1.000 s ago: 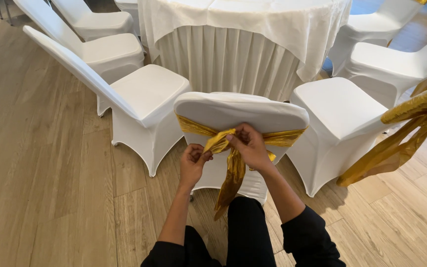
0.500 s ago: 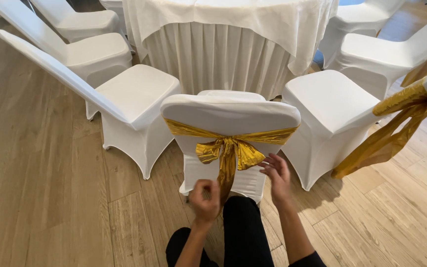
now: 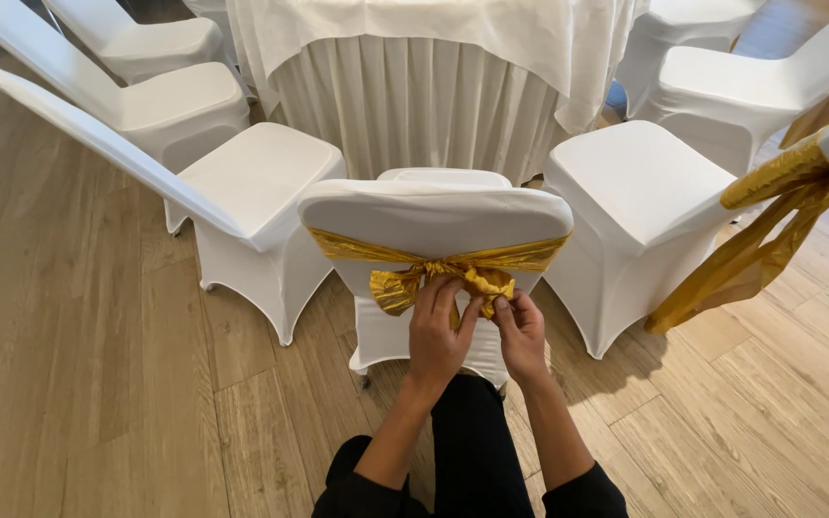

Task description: The person takes gold sashes from a container and ties them around the backs of white-covered chairs. They wrap the sashes around the chairs and tie them into bows, adjusting the fabric to ensure a neat appearance.

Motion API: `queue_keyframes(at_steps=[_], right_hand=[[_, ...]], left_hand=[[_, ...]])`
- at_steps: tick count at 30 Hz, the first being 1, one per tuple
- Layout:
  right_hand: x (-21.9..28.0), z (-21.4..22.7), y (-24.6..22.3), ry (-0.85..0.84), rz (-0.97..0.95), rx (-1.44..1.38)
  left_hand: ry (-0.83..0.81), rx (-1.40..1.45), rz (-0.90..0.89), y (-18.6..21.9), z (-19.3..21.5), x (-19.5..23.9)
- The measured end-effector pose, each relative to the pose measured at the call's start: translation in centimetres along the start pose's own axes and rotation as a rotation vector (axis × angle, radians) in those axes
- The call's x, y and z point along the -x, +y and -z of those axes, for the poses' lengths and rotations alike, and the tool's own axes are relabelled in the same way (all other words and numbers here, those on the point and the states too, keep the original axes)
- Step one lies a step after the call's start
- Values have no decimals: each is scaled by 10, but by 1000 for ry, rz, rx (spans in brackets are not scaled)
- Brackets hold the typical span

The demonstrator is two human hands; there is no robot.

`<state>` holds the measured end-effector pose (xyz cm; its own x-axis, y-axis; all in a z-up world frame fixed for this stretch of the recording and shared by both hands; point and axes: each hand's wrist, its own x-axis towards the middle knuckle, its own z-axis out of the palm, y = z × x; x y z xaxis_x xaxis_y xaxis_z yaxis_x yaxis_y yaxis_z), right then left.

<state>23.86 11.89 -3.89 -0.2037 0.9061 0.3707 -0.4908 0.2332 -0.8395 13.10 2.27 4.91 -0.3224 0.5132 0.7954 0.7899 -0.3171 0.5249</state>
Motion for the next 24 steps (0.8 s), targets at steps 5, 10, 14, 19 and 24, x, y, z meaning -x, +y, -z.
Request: queue_keyframes(at_steps=[5, 10, 14, 19, 24], right_hand=[[10, -6, -11, -92, 109, 223], [9, 7, 27, -39, 205, 526], [14, -19, -3, 3, 256, 476], [7, -22, 3, 66, 221, 389], [11, -14, 39, 101, 258, 436]], left_hand=[[-30, -67, -7, -24, -14, -14], [-15, 162, 185, -35, -10, -46], [-66, 183, 162, -30, 2, -55], [-135, 328, 217, -31, -2, -51], [-5, 417, 252, -37, -9, -52]])
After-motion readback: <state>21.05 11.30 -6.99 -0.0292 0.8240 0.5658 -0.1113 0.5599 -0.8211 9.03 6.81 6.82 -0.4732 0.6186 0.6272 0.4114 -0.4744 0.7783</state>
